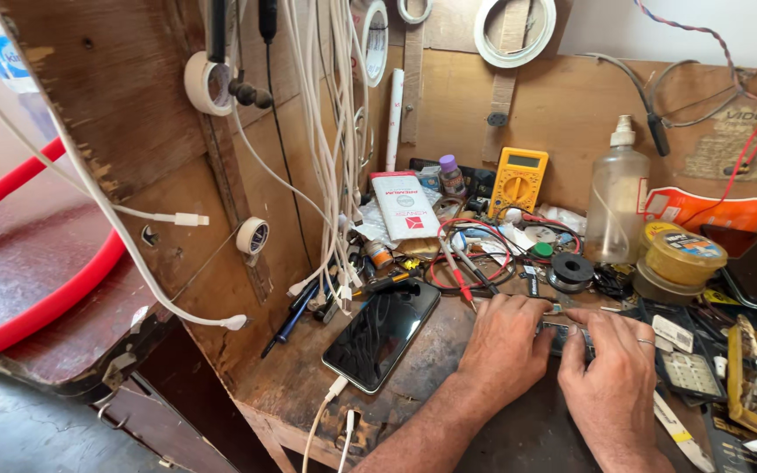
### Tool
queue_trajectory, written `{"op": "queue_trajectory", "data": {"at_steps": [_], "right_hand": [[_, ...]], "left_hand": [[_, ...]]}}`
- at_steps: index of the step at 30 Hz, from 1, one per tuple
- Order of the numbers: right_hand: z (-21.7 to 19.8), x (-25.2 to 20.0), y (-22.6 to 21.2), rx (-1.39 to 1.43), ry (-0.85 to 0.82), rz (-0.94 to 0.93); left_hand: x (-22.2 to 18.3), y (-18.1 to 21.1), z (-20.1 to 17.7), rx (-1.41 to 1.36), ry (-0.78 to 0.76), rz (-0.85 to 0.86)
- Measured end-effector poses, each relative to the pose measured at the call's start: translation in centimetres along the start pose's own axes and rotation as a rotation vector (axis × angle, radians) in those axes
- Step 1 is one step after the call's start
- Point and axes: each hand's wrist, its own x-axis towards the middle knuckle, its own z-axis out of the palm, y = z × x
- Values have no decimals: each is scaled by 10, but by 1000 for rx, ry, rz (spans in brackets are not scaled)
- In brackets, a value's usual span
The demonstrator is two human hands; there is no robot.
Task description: The person disassembles a feature phone by hand, removes the internal circuit board, cleans it using a brush and liquid from a bottle, and then uses a soldering iron to work on the board's components.
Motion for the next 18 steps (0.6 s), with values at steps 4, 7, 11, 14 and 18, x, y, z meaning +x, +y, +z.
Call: {"op": "queue_trajectory", "data": {"at_steps": [4,7,11,14,18], "right_hand": [[2,-2,4,1,13,20],[2,-2,7,-3,18,33],[4,-2,10,-6,19,67],[4,-1,10,-7,29,67],[2,3,8,-1,14,79]], "left_hand": [[-2,5,-4,-18,-22,17],[-2,7,-8,-14,-56,45],[-1,10,-12,-15,-94,36],[0,12,-13,-22,-100,27],[2,12,-13,-12,-114,24]]}}
